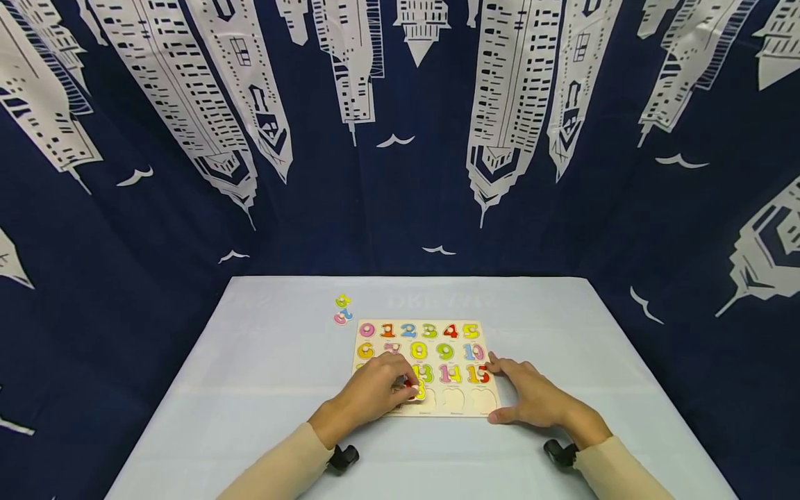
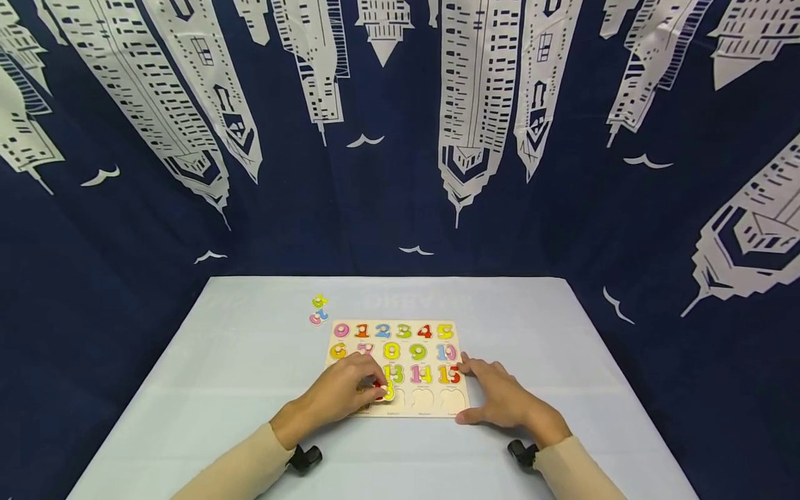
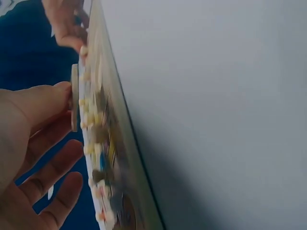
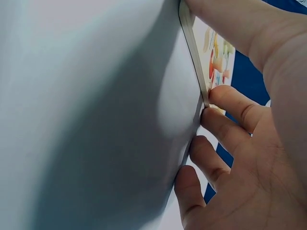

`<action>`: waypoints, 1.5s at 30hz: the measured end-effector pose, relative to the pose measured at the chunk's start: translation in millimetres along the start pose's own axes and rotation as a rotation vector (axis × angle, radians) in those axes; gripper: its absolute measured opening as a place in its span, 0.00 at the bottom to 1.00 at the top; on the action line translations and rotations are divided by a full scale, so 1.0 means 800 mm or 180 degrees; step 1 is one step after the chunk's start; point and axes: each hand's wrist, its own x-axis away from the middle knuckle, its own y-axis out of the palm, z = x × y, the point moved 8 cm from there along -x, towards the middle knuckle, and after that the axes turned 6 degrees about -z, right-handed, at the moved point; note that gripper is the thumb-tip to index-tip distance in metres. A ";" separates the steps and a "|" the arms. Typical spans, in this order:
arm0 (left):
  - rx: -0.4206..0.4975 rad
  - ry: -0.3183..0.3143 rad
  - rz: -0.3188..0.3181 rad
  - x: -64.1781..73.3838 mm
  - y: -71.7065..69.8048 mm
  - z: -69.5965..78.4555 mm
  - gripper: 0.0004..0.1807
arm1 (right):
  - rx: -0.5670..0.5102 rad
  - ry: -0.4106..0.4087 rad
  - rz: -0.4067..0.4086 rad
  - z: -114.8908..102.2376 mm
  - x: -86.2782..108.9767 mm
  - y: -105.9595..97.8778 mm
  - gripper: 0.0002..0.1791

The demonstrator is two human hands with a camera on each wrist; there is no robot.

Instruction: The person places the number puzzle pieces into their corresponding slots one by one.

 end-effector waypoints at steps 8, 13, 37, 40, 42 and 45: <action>-0.0123 0.0074 -0.0265 -0.010 0.022 0.014 0.03 | 0.0015 -0.0026 0.0000 -0.001 0.001 -0.001 0.56; -0.0167 0.0088 -0.0250 -0.015 0.025 0.016 0.02 | -0.0038 -0.0018 -0.0012 0.000 0.000 0.000 0.56; 0.0327 -0.0241 -0.0207 -0.009 -0.006 -0.031 0.08 | -0.0081 0.0030 -0.0014 0.001 0.002 0.005 0.55; 0.0437 -0.0380 -0.0028 -0.010 -0.028 -0.057 0.08 | -0.0045 -0.0001 0.0006 0.001 0.001 0.003 0.55; 0.0478 -0.0482 0.0120 -0.012 -0.044 -0.079 0.09 | -0.0026 -0.0020 0.0013 0.001 0.000 0.002 0.55; 0.0440 -0.0682 0.0380 -0.010 -0.066 -0.116 0.10 | -0.0019 -0.0040 0.0021 0.002 -0.003 0.003 0.54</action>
